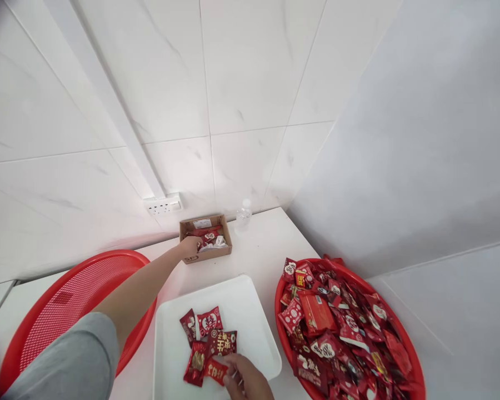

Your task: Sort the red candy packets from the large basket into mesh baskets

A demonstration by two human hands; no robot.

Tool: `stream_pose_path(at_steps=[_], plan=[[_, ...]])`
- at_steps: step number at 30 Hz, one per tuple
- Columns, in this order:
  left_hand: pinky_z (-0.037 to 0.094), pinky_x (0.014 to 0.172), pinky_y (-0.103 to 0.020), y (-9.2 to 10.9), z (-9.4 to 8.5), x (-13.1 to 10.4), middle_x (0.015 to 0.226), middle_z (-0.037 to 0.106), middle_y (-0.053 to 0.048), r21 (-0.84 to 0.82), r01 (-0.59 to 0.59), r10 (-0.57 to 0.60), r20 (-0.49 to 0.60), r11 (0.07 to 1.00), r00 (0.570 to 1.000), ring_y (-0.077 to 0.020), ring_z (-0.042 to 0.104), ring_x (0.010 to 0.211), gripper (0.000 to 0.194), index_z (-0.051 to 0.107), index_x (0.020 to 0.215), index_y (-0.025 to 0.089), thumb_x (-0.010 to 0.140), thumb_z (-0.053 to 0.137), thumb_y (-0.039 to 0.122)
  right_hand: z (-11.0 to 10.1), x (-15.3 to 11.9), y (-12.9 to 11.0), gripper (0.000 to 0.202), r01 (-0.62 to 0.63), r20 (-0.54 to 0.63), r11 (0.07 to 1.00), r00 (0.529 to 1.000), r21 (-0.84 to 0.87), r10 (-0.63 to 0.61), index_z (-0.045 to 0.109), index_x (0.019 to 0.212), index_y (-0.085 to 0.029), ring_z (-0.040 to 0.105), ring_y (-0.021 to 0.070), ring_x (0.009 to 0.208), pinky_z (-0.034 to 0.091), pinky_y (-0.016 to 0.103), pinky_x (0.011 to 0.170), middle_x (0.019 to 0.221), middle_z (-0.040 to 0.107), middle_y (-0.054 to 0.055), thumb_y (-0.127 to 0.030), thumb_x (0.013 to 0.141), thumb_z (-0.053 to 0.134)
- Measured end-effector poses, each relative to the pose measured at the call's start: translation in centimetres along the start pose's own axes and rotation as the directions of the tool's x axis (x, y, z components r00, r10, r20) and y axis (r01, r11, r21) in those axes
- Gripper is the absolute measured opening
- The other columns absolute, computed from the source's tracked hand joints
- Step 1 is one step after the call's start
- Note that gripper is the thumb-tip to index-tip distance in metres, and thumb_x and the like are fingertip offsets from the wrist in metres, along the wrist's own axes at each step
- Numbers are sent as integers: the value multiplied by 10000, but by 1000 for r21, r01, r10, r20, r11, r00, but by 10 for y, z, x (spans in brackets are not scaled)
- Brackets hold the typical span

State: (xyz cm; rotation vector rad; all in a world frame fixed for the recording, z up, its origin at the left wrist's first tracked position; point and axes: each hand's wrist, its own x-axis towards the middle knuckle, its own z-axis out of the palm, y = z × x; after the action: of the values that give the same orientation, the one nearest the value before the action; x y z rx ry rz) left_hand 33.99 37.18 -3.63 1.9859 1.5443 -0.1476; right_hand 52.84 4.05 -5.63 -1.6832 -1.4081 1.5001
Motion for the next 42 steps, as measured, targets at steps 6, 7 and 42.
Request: stream_pose_path(at_steps=[6, 7, 42], plan=[[443, 825, -327, 8, -1, -64, 995, 649, -80, -131, 0, -40, -304, 991, 952, -219, 583, 953, 275, 586, 1040, 182, 897, 365, 261, -9, -6, -21, 350, 94, -63, 961, 991, -261, -114, 577, 1117, -213, 556, 202, 984, 435, 311, 867, 1089, 602, 88, -340, 826, 430], [443, 826, -314, 9, 6, -83, 1014, 649, -72, -153, -20, -33, -336, 988, 941, -206, 586, 949, 297, 578, 1060, 195, 904, 337, 271, -11, -5, -24, 351, 114, -77, 942, 986, -317, -146, 581, 1126, -213, 522, 214, 1062, 406, 333, 924, 1148, 577, 96, -319, 825, 434], [507, 848, -303, -38, 93, -277, 936, 657, -76, -963, -115, -448, -217, 244, 867, -171, 637, 925, 92, 495, 806, 175, 770, 568, 133, -3, 1, -29, 428, 40, -230, 773, 944, -633, -237, 503, 1205, -165, 463, 243, 1066, 351, 319, 892, 1151, 561, 96, -257, 788, 527]])
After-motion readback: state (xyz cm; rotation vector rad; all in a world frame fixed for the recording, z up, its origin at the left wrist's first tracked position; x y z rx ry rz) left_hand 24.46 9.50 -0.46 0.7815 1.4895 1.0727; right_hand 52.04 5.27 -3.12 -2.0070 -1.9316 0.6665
